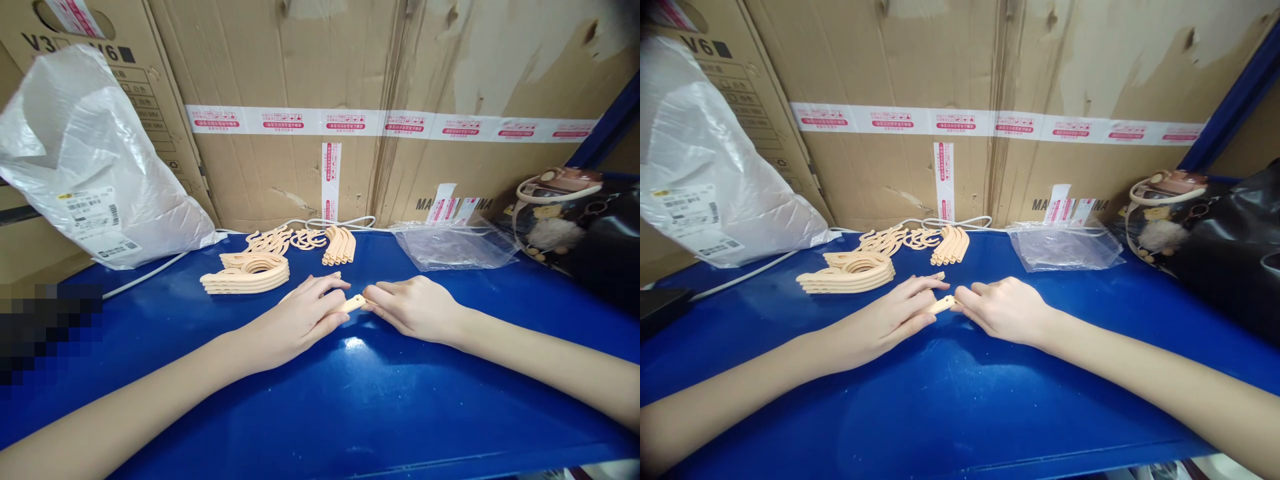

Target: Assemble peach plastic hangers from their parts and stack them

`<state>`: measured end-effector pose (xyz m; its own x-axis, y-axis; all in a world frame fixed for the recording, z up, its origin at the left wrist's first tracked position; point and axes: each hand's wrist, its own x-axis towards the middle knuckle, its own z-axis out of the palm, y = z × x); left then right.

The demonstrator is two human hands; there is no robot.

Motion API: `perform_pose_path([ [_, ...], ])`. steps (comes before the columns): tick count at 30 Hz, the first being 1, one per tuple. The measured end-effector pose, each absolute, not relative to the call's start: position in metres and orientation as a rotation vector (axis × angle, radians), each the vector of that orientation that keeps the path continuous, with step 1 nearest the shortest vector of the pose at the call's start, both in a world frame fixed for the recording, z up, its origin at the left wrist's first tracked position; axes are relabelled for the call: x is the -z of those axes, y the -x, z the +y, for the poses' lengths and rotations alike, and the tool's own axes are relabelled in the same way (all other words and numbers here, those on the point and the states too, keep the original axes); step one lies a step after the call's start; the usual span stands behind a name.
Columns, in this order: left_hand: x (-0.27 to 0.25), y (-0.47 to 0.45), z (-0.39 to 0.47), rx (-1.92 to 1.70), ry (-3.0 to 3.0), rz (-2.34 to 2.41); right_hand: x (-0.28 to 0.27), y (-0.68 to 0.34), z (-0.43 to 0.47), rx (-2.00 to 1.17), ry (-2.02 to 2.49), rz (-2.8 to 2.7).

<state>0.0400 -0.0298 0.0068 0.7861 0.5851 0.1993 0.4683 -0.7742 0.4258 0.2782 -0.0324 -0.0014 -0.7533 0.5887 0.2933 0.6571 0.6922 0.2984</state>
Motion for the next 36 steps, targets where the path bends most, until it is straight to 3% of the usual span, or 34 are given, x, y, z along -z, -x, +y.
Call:
perform_pose_path([
  [8,-0.005,-0.038,-0.029,-0.393,-2.673,0.806,0.0,-0.278,-0.034,0.841,0.876,-2.698],
  [14,-0.005,-0.037,-0.028,-0.363,-2.694,0.785,-0.002,-0.276,-0.037,0.832,0.831,-2.653],
  [20,-0.005,-0.036,-0.028,-0.407,-2.664,0.75,-0.001,-0.279,-0.035,0.581,0.843,-2.708],
  [30,-0.021,-0.025,-0.021,-0.365,-2.453,0.823,-0.013,-0.285,-0.042,-0.205,0.672,-2.816],
  [36,-0.022,-0.02,-0.015,-0.336,-2.441,0.706,-0.019,-0.289,-0.039,-0.222,0.704,-2.74],
])
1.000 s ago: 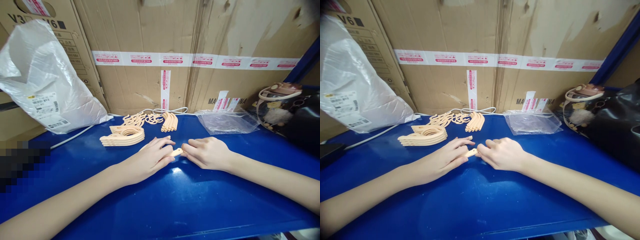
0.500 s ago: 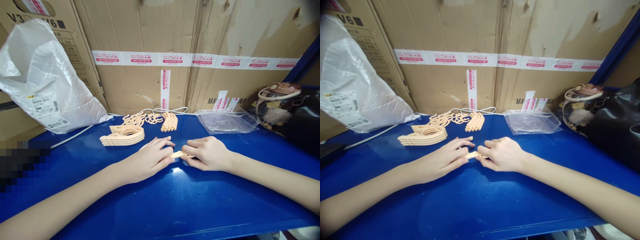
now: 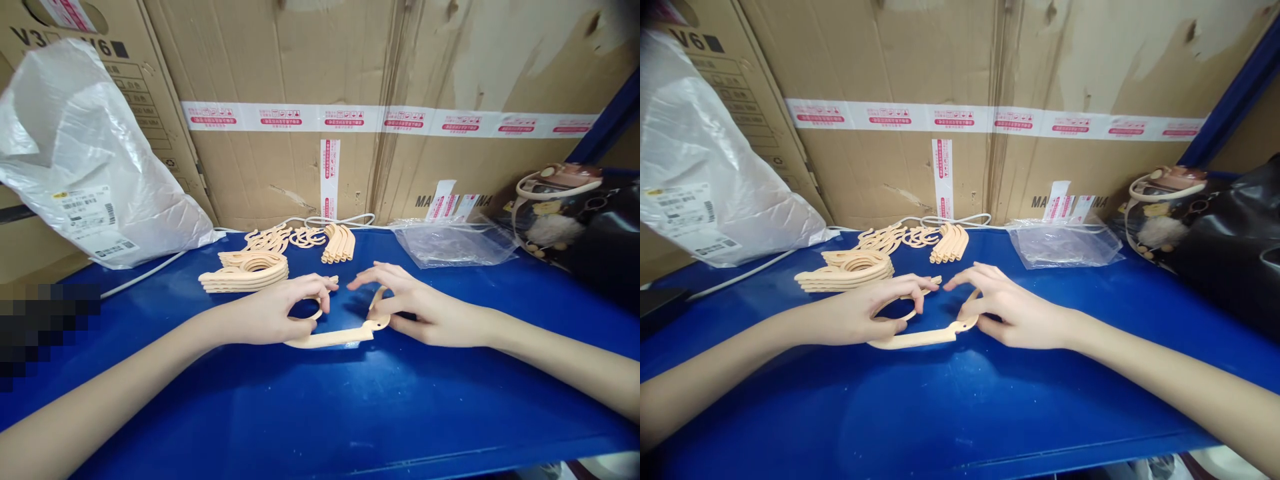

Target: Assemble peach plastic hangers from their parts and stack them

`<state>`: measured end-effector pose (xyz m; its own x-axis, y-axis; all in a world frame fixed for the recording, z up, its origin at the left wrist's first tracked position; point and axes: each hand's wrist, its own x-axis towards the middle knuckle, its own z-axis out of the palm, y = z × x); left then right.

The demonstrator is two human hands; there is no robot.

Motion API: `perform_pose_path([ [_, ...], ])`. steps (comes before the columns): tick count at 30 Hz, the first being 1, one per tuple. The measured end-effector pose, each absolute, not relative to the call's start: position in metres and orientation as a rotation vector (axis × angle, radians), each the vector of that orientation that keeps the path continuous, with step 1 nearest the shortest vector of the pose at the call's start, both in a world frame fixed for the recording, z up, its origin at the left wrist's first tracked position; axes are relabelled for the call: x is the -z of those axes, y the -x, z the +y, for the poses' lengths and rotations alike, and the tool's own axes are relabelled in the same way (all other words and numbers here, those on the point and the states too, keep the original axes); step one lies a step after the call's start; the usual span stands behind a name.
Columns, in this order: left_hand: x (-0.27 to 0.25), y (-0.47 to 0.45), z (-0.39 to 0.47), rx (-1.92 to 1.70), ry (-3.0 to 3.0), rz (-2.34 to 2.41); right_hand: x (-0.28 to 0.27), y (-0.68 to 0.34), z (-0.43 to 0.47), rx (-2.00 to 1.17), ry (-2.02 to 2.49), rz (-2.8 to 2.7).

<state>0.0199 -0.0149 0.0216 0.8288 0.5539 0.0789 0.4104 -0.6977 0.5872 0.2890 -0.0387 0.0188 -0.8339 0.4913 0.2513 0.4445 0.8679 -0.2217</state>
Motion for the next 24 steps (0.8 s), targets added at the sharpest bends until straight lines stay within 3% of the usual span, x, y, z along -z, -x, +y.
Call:
perform_pose_path([
  [9,-0.013,-0.026,-0.014,-0.541,-2.458,0.847,-0.008,-0.289,-0.036,0.071,0.995,-2.643],
  [18,-0.007,-0.033,-0.021,-0.625,-2.481,0.957,-0.02,-0.28,-0.053,-0.696,0.684,-2.608],
  [24,-0.002,-0.034,-0.021,-0.605,-2.527,1.023,-0.017,-0.273,-0.062,-0.768,0.694,-2.567],
])
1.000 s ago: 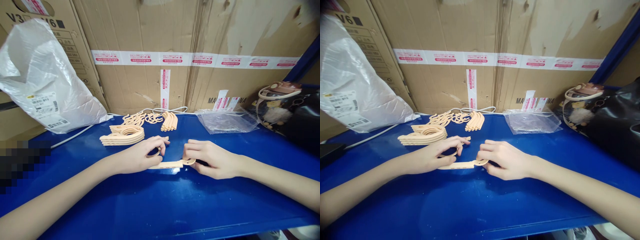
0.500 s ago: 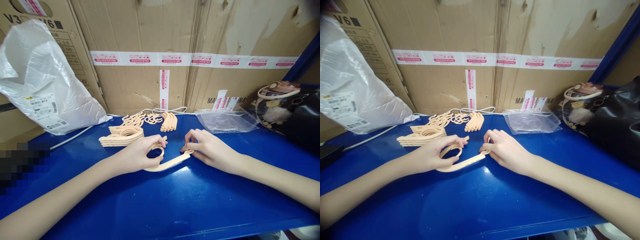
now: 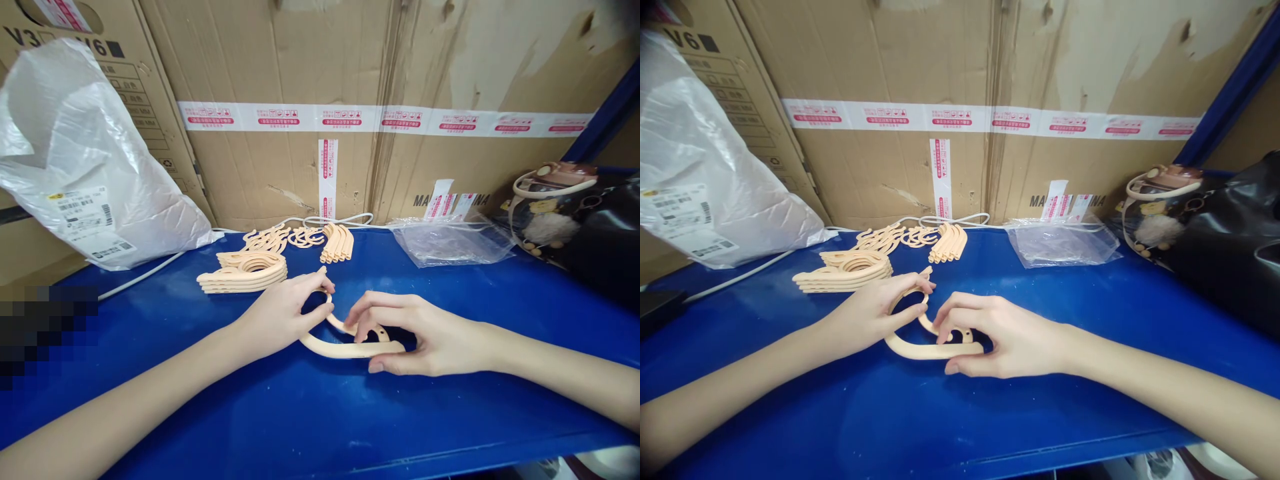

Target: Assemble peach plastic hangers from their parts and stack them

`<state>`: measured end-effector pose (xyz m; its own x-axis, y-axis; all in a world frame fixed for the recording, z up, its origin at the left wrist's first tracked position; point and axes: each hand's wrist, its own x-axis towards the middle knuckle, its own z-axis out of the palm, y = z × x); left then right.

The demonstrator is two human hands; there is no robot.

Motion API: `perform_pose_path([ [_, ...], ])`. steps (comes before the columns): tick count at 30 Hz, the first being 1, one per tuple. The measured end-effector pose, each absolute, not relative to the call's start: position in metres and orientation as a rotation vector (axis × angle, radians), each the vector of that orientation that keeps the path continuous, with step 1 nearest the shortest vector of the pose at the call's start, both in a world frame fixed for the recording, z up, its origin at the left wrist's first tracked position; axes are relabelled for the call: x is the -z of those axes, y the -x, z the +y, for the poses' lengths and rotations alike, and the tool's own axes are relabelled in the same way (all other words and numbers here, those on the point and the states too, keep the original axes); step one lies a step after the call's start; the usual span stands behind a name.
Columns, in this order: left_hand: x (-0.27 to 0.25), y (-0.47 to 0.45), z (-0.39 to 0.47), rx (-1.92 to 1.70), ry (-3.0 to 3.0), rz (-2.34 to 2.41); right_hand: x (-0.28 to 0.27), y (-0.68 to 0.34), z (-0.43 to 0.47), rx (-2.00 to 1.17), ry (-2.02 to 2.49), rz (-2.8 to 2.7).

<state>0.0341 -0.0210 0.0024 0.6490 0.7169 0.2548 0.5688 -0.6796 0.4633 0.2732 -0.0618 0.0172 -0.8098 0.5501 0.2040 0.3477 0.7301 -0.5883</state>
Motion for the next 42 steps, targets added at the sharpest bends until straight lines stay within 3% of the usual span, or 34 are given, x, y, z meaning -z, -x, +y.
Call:
perform_pose_path([
  [12,-0.001,-0.038,-0.022,-0.608,-2.626,1.075,-0.012,-0.274,-0.059,-0.715,0.652,-2.619],
  [22,-0.007,-0.033,-0.024,-0.529,-2.669,0.963,-0.007,-0.282,-0.043,-0.079,0.61,-2.77],
  [29,-0.006,-0.025,-0.016,-0.485,-2.684,0.802,0.0,-0.288,-0.033,0.136,0.716,-2.715],
  [42,-0.013,-0.024,-0.014,-0.509,-2.578,0.571,0.004,-0.289,-0.03,-0.007,0.806,-2.663],
])
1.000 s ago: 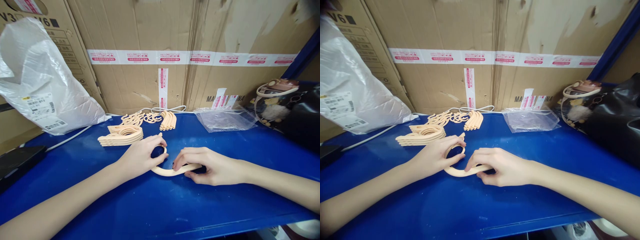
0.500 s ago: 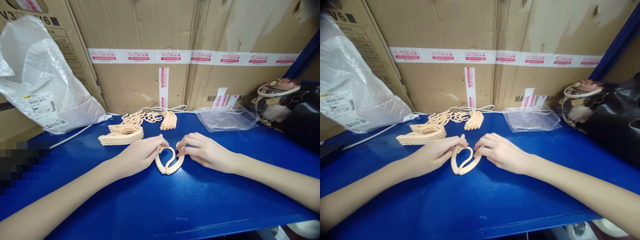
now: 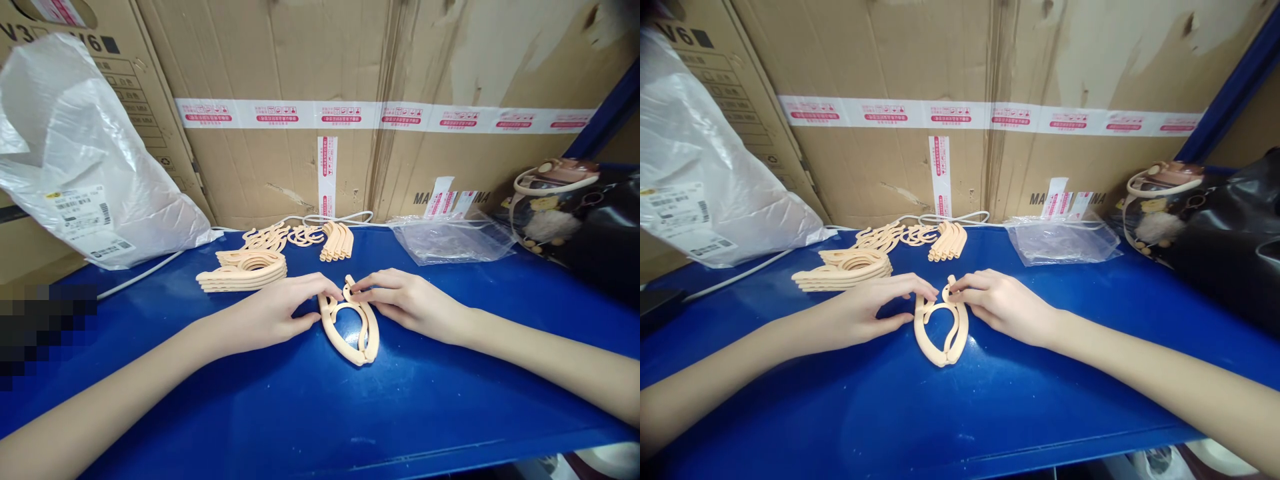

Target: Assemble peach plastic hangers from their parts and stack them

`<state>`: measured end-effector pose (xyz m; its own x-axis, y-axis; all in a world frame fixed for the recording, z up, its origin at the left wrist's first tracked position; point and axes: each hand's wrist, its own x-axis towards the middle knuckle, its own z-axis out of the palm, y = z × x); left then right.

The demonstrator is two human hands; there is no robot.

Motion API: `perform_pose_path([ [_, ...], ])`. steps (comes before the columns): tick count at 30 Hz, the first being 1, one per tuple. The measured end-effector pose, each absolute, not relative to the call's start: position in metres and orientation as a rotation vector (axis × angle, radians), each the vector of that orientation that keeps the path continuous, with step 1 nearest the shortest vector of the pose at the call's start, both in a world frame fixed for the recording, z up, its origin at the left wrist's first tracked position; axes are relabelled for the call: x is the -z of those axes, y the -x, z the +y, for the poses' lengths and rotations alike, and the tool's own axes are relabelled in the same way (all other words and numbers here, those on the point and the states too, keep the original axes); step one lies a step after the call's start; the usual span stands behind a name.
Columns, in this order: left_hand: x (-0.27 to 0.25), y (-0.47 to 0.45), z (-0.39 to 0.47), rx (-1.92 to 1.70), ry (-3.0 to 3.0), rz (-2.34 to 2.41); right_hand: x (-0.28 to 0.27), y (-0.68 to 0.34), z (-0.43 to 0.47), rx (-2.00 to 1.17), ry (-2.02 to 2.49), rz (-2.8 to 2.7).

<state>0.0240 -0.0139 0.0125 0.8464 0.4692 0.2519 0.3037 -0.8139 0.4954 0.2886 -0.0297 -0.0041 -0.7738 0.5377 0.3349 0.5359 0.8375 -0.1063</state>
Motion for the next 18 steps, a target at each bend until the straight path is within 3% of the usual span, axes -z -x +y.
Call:
perform_pose_path([
  [8,-0.015,-0.021,-0.017,-0.532,-2.589,0.628,0.001,-0.284,-0.032,-0.23,0.753,-2.664],
  [14,-0.015,-0.023,-0.018,-0.535,-2.565,0.656,0.0,-0.281,-0.036,0.003,1.069,-2.433],
  [18,-0.013,-0.022,-0.018,-0.507,-2.585,0.711,-0.006,-0.28,-0.044,-0.137,0.99,-2.483],
])
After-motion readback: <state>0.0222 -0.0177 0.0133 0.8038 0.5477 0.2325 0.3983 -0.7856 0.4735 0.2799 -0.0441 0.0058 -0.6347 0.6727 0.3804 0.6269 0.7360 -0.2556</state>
